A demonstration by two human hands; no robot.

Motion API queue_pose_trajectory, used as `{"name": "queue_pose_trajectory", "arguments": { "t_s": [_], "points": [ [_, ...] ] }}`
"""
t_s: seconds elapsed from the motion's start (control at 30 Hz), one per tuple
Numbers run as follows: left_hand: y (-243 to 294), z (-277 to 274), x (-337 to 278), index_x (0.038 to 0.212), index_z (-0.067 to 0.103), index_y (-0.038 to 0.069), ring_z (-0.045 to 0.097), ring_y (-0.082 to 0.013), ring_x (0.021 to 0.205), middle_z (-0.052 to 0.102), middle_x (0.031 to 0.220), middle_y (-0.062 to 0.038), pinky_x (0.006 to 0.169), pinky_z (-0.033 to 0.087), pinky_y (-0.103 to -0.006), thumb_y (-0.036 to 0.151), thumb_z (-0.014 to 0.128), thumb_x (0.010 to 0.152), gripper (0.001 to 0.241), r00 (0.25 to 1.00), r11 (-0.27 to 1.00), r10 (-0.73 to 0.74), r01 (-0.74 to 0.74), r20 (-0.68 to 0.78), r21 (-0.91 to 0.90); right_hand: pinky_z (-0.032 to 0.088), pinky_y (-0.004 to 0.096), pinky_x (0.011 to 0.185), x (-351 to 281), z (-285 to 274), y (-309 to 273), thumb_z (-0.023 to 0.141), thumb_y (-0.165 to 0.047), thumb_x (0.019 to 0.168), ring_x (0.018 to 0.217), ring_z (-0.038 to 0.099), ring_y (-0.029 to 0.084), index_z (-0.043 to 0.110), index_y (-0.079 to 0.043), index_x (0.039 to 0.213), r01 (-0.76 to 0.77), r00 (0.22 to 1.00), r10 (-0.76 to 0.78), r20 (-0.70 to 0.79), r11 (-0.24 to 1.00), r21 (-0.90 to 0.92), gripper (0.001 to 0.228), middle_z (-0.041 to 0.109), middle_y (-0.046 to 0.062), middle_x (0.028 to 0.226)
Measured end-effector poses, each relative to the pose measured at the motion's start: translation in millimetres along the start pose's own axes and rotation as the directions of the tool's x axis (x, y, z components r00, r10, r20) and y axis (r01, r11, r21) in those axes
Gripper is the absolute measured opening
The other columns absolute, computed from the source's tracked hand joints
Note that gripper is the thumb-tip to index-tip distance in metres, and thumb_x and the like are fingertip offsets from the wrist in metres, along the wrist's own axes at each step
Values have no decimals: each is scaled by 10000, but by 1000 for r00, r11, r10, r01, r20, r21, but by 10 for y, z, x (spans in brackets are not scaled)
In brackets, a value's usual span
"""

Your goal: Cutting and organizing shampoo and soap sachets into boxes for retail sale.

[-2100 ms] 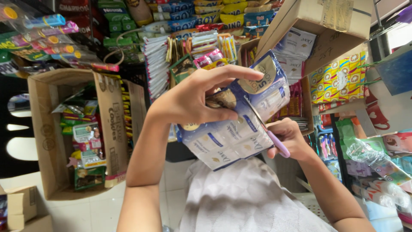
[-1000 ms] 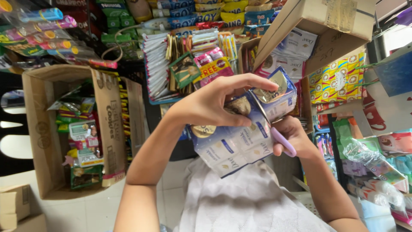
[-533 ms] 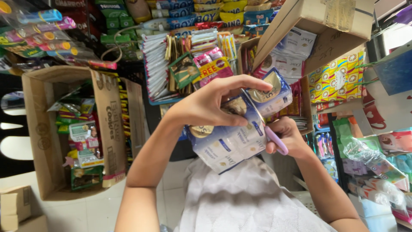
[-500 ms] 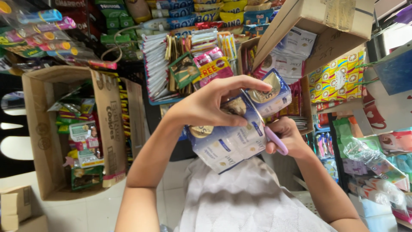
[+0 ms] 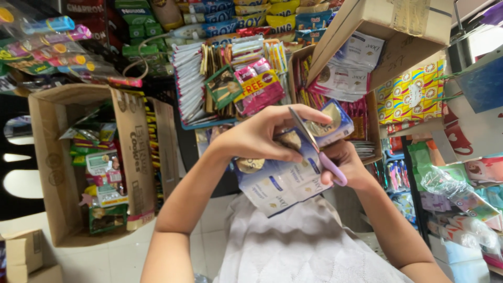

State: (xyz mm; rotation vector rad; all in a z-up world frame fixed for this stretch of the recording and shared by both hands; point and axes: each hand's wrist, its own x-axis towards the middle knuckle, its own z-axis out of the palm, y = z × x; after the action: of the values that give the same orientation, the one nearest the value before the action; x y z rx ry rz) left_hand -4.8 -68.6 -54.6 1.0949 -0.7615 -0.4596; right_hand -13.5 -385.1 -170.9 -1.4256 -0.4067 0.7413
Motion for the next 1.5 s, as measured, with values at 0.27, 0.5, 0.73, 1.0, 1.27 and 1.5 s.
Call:
{"name": "queue_pose_trajectory", "arguments": {
  "t_s": [0.27,0.5,0.73,1.0,1.27,1.5],
  "points": [
    [-51,-340,-308,1481,527,18,533,-127,1366,577,1471,-46,1197,422,-292,-30,857,801,758,926,961,19,87,-377,262,409,320,598,222,-658,46,907,-237,788,678,546,176,688,-27,826,-39,915,-270,-299,680,-732,306,596,49,708],
    [-352,-337,-305,1506,509,28,508,-137,1380,565,1488,-52,1184,391,-286,12,853,761,820,872,945,-43,195,-488,263,446,504,923,456,-1326,720,852,-215,559,1085,579,434,694,51,1076,-74,941,-321,-106,111,-991,602,666,231,1106],
    [-872,-169,-92,1552,428,20,456,-165,1442,505,1548,-75,1214,355,-307,62,852,754,904,893,967,-75,174,-444,187,466,455,1075,537,-177,-285,809,-145,813,1249,573,391,608,29,1309,11,821,-502,-271,489,-872,562,614,216,1321],
    [-1172,23,285,1651,281,29,325,-172,1589,347,1707,-112,1313,249,-309,27,810,833,974,963,995,60,-37,-264,89,456,413,1202,976,-476,264,407,130,797,1395,595,321,592,-9,1392,101,588,-642,-493,663,-742,639,646,195,1383],
    [-1215,42,-12,1678,224,128,580,-73,1080,444,1647,-175,891,506,-241,20,812,826,1041,911,990,-89,36,-402,-137,285,601,1108,1833,-1494,144,572,54,779,1293,382,464,579,-27,1456,-396,468,-804,-366,179,-901,681,422,251,1484],
    [-1197,110,-277,1666,215,153,653,-106,946,516,1564,-201,860,555,-263,-26,778,836,1018,862,977,-127,23,-490,-212,269,633,1158,2083,-1620,436,655,-113,877,1396,351,450,501,-101,1508,-274,691,-636,-344,210,-938,649,397,219,1503]
  ]
}}
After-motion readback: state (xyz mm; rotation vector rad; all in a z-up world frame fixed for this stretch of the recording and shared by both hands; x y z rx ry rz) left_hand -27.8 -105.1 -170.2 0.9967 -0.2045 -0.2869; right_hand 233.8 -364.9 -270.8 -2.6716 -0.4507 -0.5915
